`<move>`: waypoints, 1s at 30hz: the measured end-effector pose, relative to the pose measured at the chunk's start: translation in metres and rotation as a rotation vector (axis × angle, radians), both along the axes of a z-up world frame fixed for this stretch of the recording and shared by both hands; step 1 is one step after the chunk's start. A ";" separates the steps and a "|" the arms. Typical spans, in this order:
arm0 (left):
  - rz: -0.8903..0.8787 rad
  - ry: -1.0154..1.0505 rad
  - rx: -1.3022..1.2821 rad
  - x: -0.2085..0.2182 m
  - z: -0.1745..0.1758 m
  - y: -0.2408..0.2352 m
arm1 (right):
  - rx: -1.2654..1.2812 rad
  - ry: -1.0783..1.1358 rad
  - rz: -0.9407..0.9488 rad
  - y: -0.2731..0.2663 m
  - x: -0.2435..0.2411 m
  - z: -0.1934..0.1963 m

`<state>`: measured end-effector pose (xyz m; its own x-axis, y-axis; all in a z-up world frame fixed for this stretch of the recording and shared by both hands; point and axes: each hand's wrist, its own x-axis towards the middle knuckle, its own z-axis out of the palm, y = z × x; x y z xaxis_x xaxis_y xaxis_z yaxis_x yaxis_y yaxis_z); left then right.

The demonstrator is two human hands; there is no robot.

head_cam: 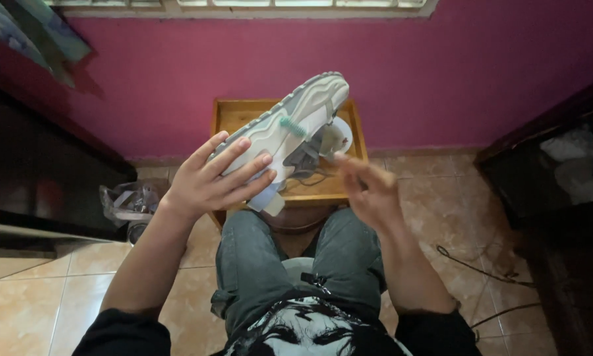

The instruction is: The person scrubs a white sneaker with a toothbrush, focusing on the sole and upper sections. They hold the shoe in one hand and use the brush in the other, occasionally rotating the shoe to access different areas.

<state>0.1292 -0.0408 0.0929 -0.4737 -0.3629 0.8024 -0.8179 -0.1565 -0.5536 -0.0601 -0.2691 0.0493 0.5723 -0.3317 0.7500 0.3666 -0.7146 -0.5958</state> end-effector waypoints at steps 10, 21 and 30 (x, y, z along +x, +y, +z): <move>-0.043 0.022 -0.011 0.007 -0.006 -0.004 | 0.376 0.039 0.277 -0.034 -0.023 -0.065; -0.064 0.065 -0.047 0.005 -0.005 -0.012 | 0.050 0.077 -0.124 -0.025 -0.019 0.007; -0.111 0.060 -0.053 0.001 0.006 -0.020 | 0.135 0.114 -0.043 0.031 -0.009 0.037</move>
<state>0.1298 -0.0607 0.0989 -0.4592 -0.2678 0.8470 -0.8631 -0.0910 -0.4967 -0.0690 -0.2385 0.0867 0.6344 -0.4511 0.6277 0.2620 -0.6385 -0.7236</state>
